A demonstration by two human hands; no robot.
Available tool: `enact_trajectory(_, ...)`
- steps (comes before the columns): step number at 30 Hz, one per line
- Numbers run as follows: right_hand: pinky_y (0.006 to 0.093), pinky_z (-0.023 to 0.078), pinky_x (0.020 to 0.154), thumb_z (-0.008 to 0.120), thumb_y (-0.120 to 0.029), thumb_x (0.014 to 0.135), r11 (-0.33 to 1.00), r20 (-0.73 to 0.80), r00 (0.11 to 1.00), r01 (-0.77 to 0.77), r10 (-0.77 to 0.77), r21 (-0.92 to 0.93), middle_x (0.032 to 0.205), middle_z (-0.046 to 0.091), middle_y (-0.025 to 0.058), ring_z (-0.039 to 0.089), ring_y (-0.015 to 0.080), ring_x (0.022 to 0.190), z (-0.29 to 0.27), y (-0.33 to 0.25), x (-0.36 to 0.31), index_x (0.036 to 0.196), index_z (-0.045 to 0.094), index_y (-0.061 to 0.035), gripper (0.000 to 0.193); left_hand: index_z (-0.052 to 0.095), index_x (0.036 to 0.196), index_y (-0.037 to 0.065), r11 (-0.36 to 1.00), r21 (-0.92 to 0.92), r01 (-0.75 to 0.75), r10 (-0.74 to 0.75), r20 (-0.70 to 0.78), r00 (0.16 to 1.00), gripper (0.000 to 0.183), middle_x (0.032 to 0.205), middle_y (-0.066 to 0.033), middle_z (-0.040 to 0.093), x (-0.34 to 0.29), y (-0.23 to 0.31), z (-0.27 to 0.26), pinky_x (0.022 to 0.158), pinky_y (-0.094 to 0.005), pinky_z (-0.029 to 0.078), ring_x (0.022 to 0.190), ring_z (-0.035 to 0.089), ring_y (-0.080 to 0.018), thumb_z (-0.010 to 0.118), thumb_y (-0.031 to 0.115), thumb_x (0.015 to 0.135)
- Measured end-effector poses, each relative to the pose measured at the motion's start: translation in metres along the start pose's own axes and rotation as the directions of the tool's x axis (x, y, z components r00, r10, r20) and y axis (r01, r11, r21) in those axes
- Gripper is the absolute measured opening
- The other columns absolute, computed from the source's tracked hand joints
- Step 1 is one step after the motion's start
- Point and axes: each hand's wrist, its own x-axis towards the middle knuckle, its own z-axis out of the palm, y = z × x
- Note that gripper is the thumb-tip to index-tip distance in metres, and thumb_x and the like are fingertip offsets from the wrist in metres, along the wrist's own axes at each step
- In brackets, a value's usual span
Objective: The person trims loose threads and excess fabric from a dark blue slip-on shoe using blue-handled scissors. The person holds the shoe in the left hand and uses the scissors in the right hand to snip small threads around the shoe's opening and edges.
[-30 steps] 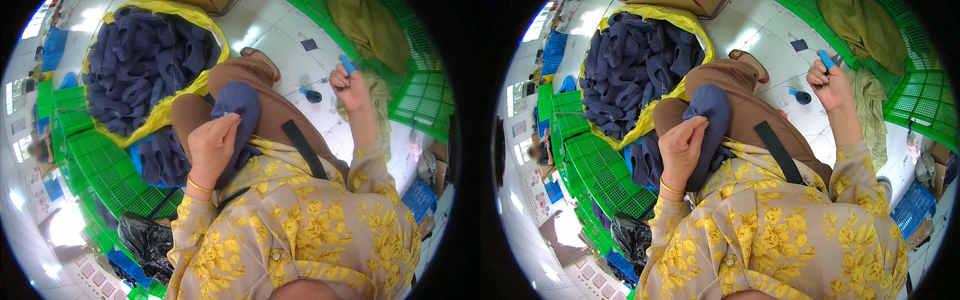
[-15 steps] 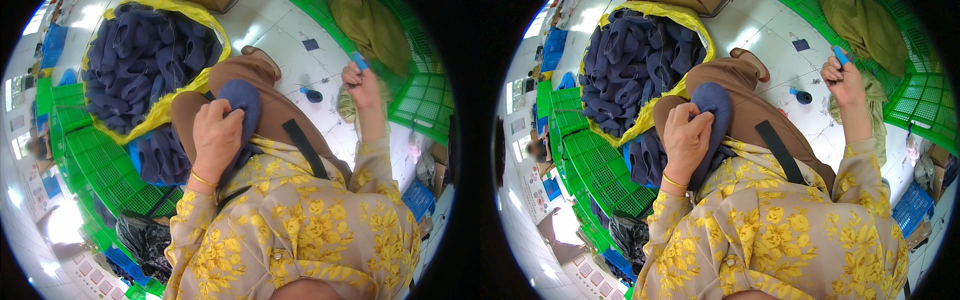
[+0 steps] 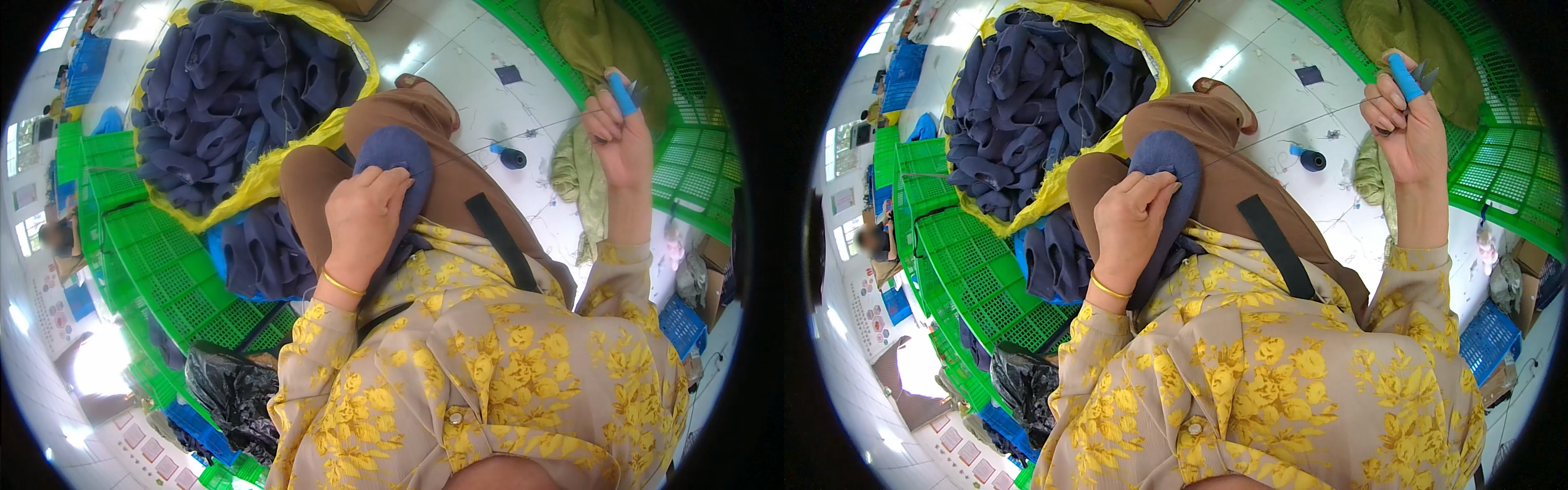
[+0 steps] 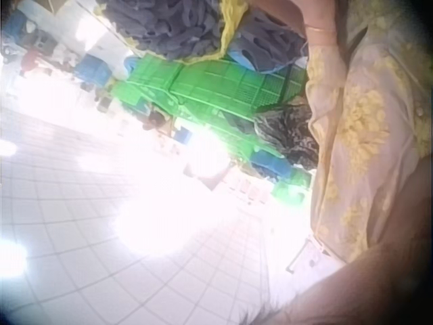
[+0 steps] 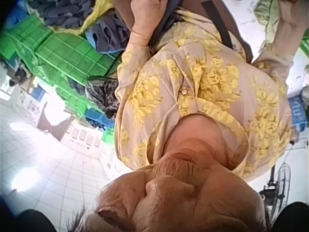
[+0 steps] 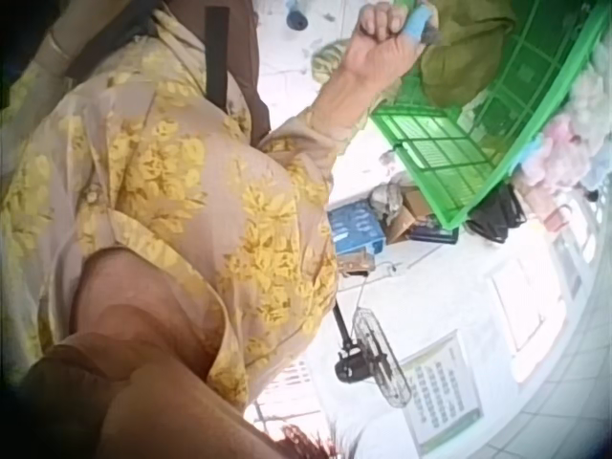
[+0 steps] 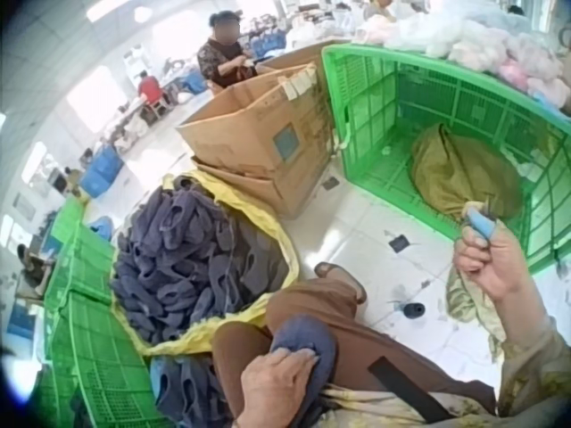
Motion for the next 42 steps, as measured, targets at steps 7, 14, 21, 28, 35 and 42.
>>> enact_trajectory(7,0.0217,0.027,0.052,0.043,-0.009,0.102,0.997,-0.002,0.999,-0.037,0.038,0.071,0.069,0.034,-0.0017,0.027,0.0073,0.057,-0.005,-0.008,-0.001,0.12,0.055,-0.0021,0.023,0.069,0.086,0.008,0.996,0.053,-0.07,0.067,0.05,0.996,0.004,0.072,-0.0048,0.064,0.001,0.0,0.0,0.061,-0.034,0.045,0.065,0.061,-0.0236,0.07,0.009,0.082)
enact_trajectory(14,0.0227,0.028,0.053,0.039,-0.005,0.102,0.989,-0.088,0.995,0.051,-0.039,0.139,0.069,0.031,0.0011,0.026,0.0092,0.058,-0.027,-0.06,0.003,0.119,0.05,0.0048,0.023,0.069,0.087,0.01,0.994,0.068,-0.082,0.077,0.074,0.994,0.005,0.072,-0.0037,0.064,0.0,-0.005,-0.003,0.059,-0.0336,0.043,0.064,0.059,-0.0228,0.069,0.01,0.082)
enact_trajectory(21,0.0223,0.029,0.053,0.038,-0.004,0.102,0.988,-0.066,0.996,0.061,-0.052,0.142,0.068,0.031,0.0014,0.027,0.0091,0.058,-0.024,-0.085,0.001,0.119,0.049,0.0062,0.022,0.069,0.087,0.01,0.995,0.05,-0.083,0.079,0.079,0.994,0.005,0.071,-0.0035,0.063,0.0,-0.002,-0.003,0.059,-0.0333,0.042,0.064,0.058,-0.0227,0.07,0.01,0.082)
enact_trajectory(28,0.0222,0.029,0.052,0.037,-0.005,0.103,0.989,-0.081,0.993,0.097,-0.088,0.113,0.068,0.031,0.0017,0.026,0.0091,0.056,-0.036,-0.113,-0.001,0.118,0.047,0.0064,0.021,0.069,0.088,0.009,0.998,0.02,-0.062,0.06,0.065,0.996,0.007,0.074,-0.004,0.064,-0.004,-0.005,-0.003,0.061,-0.0333,0.043,0.065,0.06,-0.0229,0.071,0.011,0.081)
enact_trajectory(35,0.0227,0.031,0.055,0.037,-0.002,0.102,0.987,-0.092,0.991,0.108,-0.098,0.119,0.07,0.032,0.0024,0.028,0.0098,0.058,-0.03,-0.099,0.0,0.119,0.046,0.0068,0.021,0.068,0.093,0.007,0.988,-0.134,0.082,-0.08,0.02,0.997,0.011,0.076,-0.0065,0.063,-0.006,-0.008,-0.008,0.06,-0.0282,0.044,0.064,0.059,-0.0181,0.069,0.005,0.083)
enact_trajectory(42,0.0269,0.043,0.07,0.041,0.0,0.099,0.966,0.012,0.999,0.045,-0.049,0.255,0.074,0.035,0.0051,0.032,0.0131,0.061,-0.033,-0.073,0.01,0.113,0.046,0.0102,0.018,0.061,0.102,0.003,0.689,-0.533,0.491,-0.425,0.251,0.869,0.013,0.07,0.0036,0.052,-0.008,-0.021,-0.023,0.057,-0.0193,0.04,0.062,0.047,-0.0028,0.063,0.003,0.09)
